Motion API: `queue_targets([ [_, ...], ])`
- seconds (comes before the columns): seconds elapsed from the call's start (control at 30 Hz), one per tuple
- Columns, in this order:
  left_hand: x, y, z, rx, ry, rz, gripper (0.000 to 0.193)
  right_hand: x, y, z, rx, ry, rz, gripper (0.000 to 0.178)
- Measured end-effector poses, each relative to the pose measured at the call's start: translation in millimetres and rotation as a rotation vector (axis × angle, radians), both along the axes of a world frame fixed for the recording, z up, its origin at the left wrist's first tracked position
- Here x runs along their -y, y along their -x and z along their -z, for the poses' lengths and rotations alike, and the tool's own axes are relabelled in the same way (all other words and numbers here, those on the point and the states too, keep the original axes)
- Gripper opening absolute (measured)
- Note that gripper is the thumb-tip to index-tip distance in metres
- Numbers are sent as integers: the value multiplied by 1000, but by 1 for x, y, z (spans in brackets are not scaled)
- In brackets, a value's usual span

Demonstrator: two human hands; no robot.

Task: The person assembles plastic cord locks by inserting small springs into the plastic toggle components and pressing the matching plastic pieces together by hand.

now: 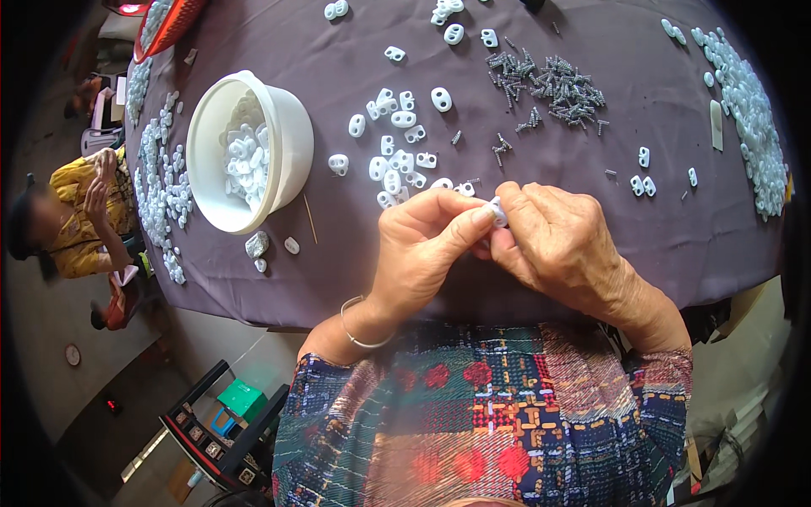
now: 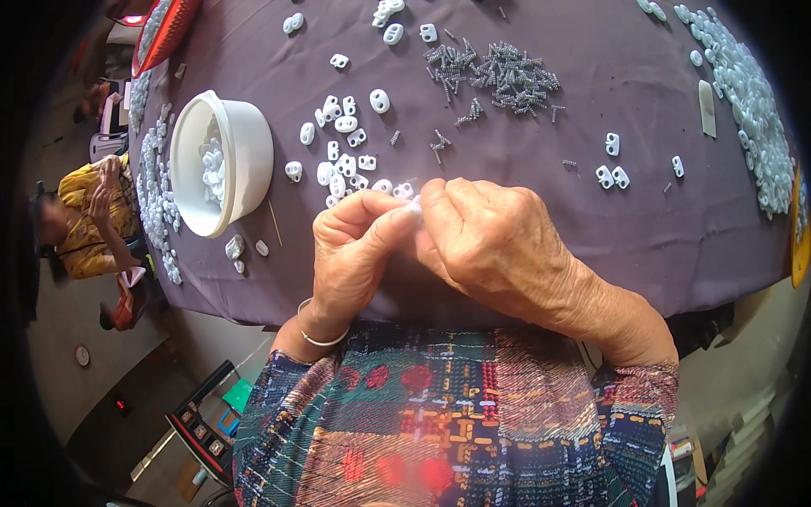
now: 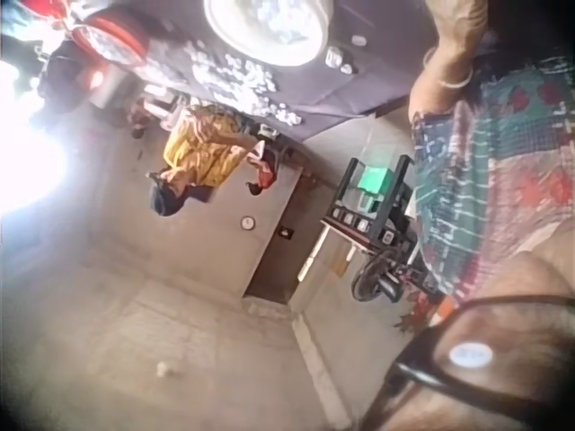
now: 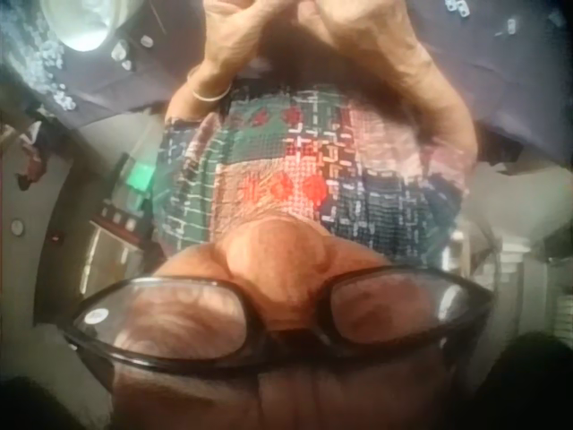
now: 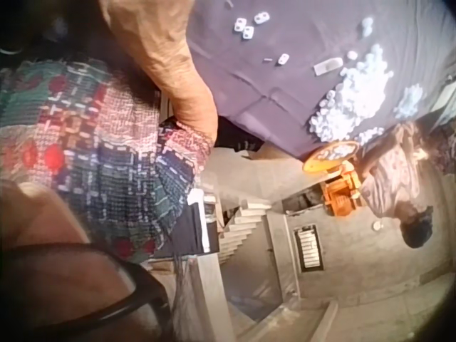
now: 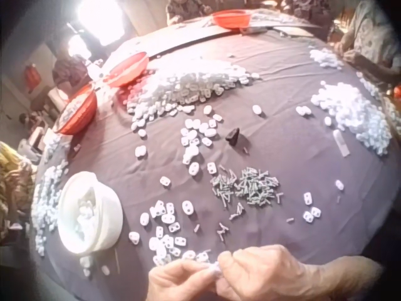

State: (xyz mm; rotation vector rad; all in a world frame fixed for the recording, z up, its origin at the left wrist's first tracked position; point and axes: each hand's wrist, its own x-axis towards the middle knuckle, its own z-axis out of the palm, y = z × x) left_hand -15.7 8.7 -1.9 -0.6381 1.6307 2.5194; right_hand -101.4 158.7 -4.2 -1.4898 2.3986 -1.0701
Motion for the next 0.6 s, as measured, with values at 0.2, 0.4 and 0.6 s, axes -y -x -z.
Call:
queue_targets([
  [0.2, 1, -1, 0, 6, 30, 28, 13, 0, 0, 3, 3, 0, -26, 24],
  [0.4, 0, -2, -1, 20, 35, 13, 12, 2, -2, 4, 24, 0, -42, 24],
  [0.6, -5, -5, -2, 13, 63, -19, 12, 1, -5, 6, 23, 16, -38, 27],
])
